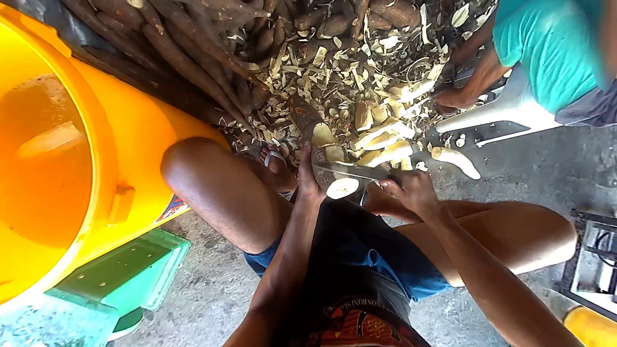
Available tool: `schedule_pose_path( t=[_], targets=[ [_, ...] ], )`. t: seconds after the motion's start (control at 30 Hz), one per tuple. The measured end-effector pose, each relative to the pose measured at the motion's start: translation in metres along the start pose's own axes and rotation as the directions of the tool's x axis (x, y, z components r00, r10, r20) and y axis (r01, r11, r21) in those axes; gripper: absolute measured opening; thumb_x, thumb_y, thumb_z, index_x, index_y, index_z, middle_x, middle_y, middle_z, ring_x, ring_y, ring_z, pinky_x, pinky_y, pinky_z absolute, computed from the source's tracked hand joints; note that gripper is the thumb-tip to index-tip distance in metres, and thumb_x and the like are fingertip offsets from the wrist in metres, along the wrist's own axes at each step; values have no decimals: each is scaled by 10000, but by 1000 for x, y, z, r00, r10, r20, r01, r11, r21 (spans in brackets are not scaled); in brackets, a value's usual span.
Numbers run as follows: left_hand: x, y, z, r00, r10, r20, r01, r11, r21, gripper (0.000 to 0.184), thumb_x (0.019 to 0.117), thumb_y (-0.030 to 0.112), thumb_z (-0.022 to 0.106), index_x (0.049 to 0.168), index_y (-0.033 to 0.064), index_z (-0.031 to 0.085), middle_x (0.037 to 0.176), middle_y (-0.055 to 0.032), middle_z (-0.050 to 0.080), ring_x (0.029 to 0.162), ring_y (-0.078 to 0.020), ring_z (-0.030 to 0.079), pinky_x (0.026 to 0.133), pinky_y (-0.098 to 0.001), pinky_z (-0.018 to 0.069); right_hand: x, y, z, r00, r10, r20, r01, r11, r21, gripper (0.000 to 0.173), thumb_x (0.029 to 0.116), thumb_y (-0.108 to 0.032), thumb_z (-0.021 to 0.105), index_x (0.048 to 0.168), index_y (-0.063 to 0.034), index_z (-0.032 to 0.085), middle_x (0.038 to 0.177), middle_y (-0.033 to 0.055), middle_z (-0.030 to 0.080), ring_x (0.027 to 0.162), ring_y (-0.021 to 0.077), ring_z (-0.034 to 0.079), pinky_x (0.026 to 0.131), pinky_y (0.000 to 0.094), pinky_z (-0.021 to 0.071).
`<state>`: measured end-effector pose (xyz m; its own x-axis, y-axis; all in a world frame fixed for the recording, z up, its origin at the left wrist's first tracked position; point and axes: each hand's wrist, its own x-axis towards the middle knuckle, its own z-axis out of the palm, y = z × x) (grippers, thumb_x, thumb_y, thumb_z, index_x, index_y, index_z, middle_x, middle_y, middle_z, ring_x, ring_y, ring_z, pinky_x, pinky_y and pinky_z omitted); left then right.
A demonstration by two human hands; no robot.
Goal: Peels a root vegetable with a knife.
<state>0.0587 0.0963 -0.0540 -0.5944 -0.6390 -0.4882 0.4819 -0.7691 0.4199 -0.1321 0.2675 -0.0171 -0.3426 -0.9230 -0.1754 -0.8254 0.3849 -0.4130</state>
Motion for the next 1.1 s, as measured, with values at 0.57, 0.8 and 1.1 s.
schedule_pose_path(
  t=[0.57,0.8,1.1],
  targets=[
    [-8,1,4,999,13,32,-13,1000,-13,420,1021,585,477,1189,247,661,1034,12,723,918,-100,714,764,-337,622,3,-28,-23,978,-197,-73,174,955,-240,823,964,-762,335,775,-35,670,598,144,611,540,361,648,441,537,472],
    [-9,6,-1,994,-110,16,111,989,-102,477,1038,550,426,1211,171,659,1033,-70,727,930,-184,721,777,-405,623,28,31,-31,835,540,109,-530,841,-104,736,1070,-607,303,955,14,680,869,268,665,906,477,663,776,689,488],
    [-7,3,-1,1000,19,13,-19,1000,-17,429,1037,569,444,1187,232,663,1037,0,724,936,-112,708,783,-340,616,8,-51,-22,991,-130,-3,130,989,-67,858,962,-794,258,753,-66,661,577,115,587,557,327,640,479,545,482]
  ],
)
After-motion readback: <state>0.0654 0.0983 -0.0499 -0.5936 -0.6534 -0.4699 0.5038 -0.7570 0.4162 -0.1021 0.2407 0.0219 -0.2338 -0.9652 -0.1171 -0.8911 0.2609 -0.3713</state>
